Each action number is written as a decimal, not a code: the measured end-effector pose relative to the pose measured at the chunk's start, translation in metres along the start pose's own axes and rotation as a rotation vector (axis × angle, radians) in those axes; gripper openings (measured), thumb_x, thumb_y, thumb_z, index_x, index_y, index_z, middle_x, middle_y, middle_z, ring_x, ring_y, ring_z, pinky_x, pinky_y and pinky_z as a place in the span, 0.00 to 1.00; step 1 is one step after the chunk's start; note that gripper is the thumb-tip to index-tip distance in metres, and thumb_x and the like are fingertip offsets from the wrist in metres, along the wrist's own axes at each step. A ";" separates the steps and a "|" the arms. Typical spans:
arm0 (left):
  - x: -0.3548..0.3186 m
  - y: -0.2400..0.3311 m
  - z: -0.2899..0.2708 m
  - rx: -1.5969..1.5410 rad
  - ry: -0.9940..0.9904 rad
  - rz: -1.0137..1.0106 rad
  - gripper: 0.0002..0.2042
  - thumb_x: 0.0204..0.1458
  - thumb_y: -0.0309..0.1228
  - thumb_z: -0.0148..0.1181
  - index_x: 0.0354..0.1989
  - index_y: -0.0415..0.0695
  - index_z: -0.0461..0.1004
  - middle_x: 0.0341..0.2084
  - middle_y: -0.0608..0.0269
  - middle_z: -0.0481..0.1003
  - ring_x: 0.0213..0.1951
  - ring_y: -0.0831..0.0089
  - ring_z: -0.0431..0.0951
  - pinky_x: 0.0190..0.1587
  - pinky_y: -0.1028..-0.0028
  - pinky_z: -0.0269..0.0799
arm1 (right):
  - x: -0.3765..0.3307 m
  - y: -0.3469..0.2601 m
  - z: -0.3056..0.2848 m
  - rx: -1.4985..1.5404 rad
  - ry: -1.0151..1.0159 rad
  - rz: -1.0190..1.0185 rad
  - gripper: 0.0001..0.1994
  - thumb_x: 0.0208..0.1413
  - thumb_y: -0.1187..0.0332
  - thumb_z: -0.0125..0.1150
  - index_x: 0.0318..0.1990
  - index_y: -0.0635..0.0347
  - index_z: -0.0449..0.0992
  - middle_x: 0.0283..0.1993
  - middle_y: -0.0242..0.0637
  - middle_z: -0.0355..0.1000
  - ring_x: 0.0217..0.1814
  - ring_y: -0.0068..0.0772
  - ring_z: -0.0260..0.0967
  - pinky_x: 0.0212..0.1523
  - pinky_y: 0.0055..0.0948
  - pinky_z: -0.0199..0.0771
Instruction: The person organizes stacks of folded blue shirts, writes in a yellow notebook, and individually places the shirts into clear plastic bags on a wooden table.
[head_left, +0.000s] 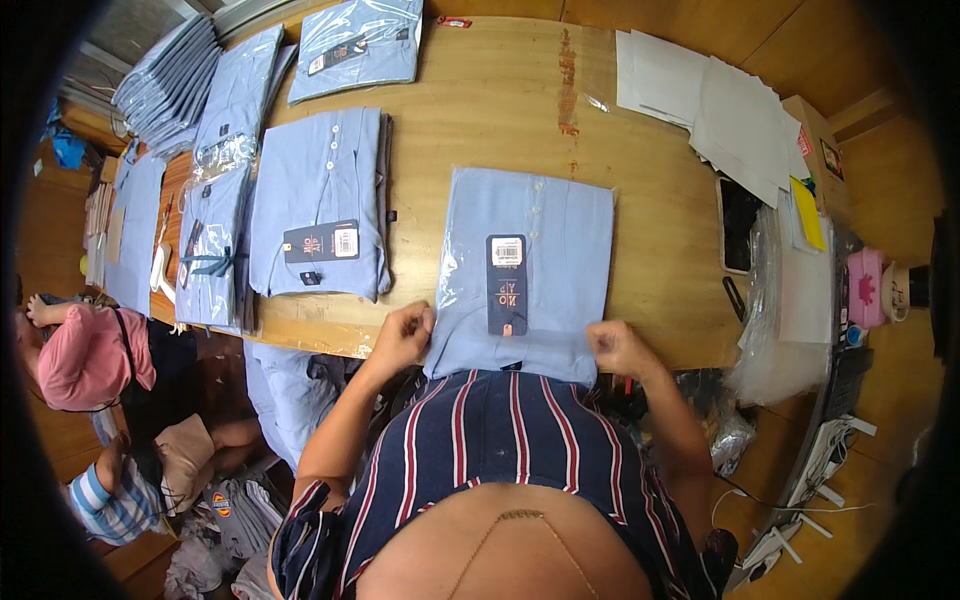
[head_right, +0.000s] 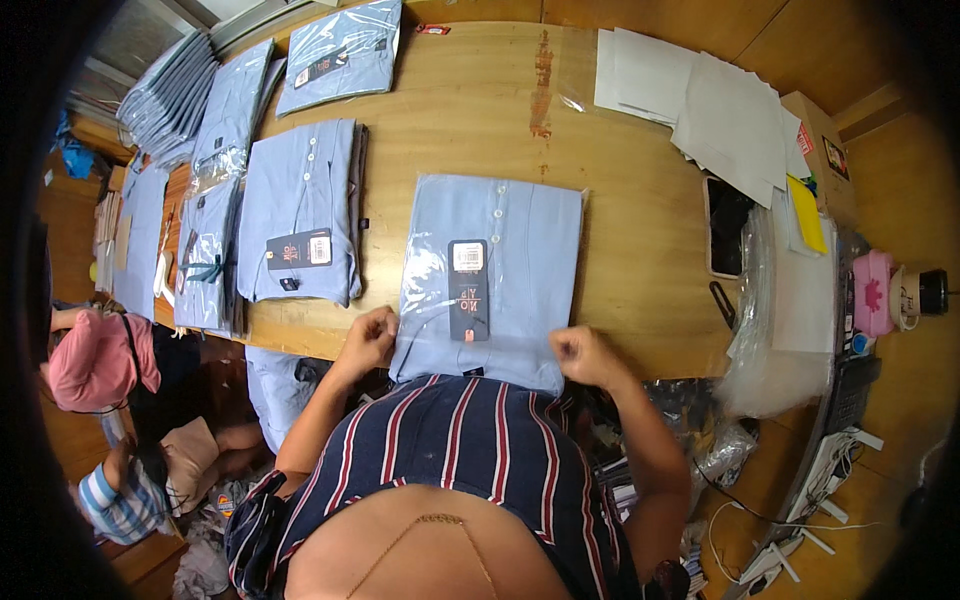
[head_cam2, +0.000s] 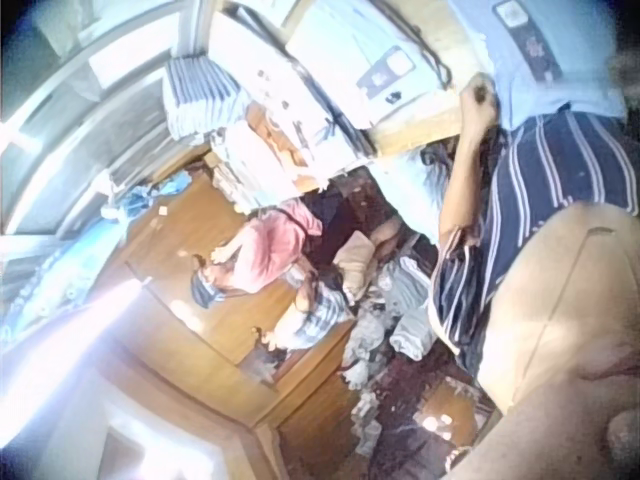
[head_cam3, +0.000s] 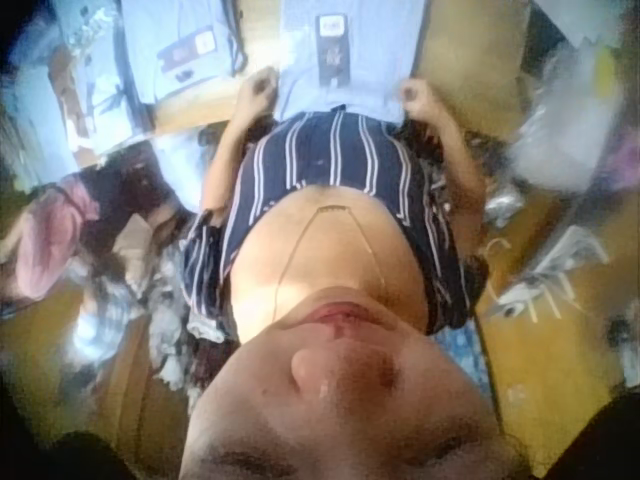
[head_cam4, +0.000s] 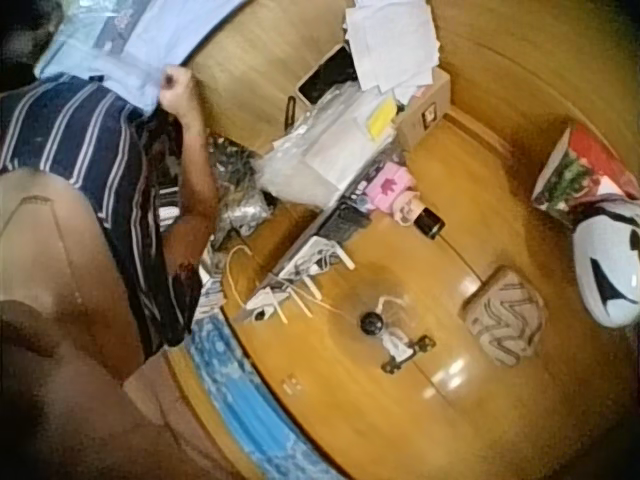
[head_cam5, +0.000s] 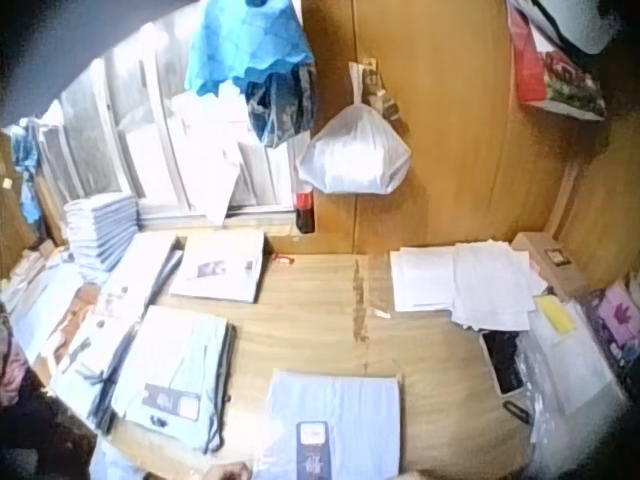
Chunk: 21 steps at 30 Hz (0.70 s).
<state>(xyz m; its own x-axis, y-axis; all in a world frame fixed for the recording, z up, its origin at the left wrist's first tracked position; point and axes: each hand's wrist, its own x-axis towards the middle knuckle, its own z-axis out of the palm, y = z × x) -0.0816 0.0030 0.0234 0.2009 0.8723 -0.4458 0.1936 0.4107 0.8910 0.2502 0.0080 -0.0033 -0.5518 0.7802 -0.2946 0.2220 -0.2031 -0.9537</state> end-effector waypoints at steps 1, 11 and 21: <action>-0.010 -0.009 0.002 0.038 -0.006 0.057 0.08 0.40 0.13 0.40 0.19 0.42 0.59 0.15 0.75 0.57 0.20 0.86 0.56 0.22 0.84 0.52 | -0.009 -0.004 0.006 -0.030 -0.033 0.026 0.07 0.28 0.84 0.43 0.14 0.63 0.56 0.14 0.26 0.48 0.18 0.15 0.47 0.18 0.19 0.48; 0.051 0.014 -0.006 0.143 0.348 0.358 0.08 0.39 0.14 0.42 0.15 0.41 0.59 0.14 0.71 0.59 0.18 0.83 0.59 0.21 0.83 0.54 | 0.045 -0.033 -0.012 0.330 0.286 0.001 0.10 0.34 0.83 0.47 0.15 0.55 0.57 0.16 0.27 0.57 0.22 0.23 0.63 0.23 0.21 0.65; 0.021 0.046 0.060 -0.099 -0.108 0.078 0.08 0.44 0.14 0.38 0.17 0.38 0.58 0.18 0.62 0.67 0.27 0.72 0.75 0.23 0.79 0.72 | -0.007 -0.008 0.034 1.101 0.627 -0.007 0.09 0.48 0.80 0.46 0.39 0.62 0.61 0.41 0.45 0.66 0.37 0.35 0.67 0.40 0.28 0.68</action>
<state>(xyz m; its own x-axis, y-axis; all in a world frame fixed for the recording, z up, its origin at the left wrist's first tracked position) -0.0110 0.0241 0.0502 0.3143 0.8713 -0.3768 0.0793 0.3715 0.9251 0.2250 -0.0154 0.0040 -0.0086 0.8676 -0.4971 -0.7300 -0.3452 -0.5899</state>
